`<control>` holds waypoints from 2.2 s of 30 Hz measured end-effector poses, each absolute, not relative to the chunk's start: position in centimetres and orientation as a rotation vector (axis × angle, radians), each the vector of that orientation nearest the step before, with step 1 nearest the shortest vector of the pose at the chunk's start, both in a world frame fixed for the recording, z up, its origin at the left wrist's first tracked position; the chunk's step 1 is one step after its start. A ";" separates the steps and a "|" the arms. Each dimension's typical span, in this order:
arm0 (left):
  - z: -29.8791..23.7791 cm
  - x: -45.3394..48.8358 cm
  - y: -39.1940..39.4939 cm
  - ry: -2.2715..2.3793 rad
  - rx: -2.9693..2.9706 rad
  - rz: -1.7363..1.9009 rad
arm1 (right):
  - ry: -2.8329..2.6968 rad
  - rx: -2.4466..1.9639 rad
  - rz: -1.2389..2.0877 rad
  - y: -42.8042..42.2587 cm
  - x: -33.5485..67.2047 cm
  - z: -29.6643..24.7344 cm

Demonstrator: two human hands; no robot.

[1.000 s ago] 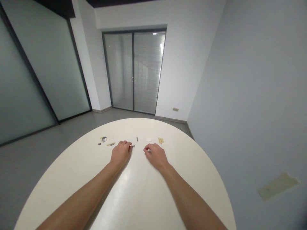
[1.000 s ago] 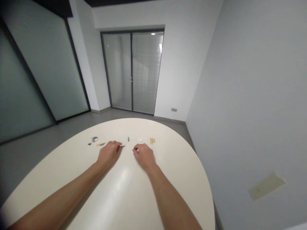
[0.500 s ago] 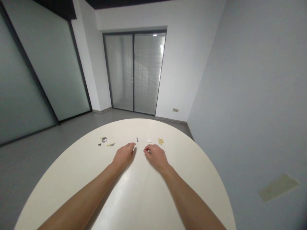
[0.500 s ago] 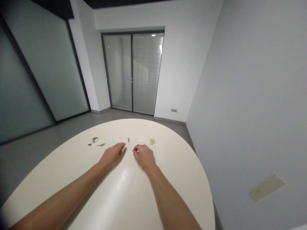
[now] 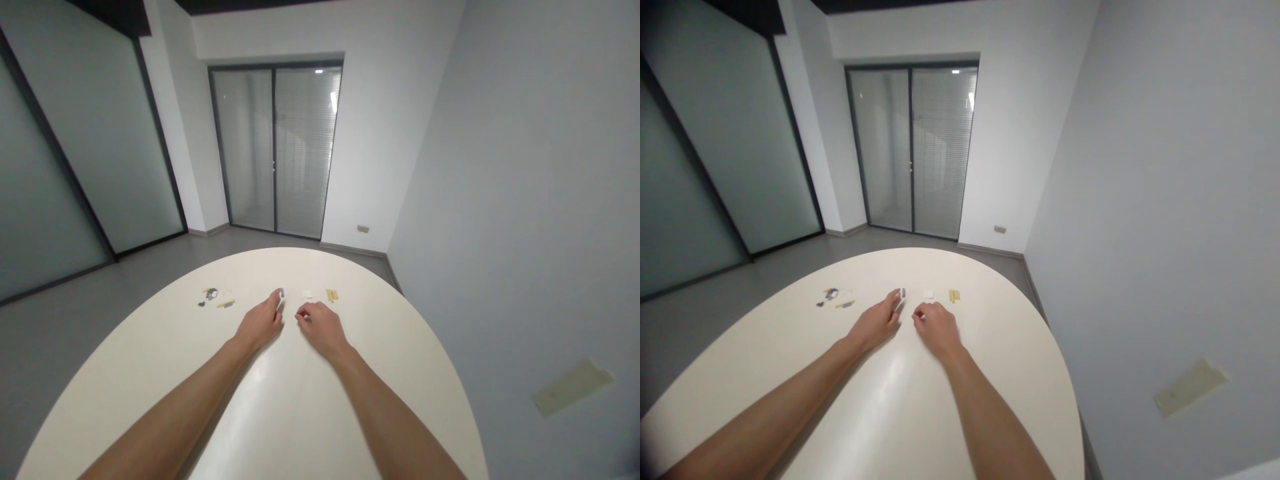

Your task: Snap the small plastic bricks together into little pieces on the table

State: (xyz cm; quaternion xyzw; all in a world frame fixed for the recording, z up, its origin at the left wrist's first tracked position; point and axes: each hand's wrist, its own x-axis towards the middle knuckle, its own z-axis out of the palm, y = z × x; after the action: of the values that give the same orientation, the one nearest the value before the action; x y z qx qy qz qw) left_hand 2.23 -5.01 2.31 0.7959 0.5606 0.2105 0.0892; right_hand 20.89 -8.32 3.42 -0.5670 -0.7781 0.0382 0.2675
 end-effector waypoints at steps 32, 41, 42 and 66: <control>1.6 2.1 -4.3 1.629 2.402 0.748 | -2.090 -1.524 0.088 -8.4 21.1 3.4; 1.4 2.0 -4.2 1.625 2.402 0.738 | -2.099 -1.547 0.103 -8.5 21.0 3.6; 1.4 2.0 -4.2 1.627 2.407 0.740 | -2.100 -1.541 0.101 -8.5 21.0 3.6; 0.7 -1.9 -3.8 2.440 2.187 0.585 | -2.109 -1.559 0.115 -8.6 20.8 3.4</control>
State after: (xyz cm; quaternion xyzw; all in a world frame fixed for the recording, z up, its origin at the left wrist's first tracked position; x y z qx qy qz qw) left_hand -1.90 -3.83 0.72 0.6542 0.7298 0.1751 -0.0935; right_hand 20.82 -8.61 3.41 -0.5742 -0.7767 0.0423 0.2554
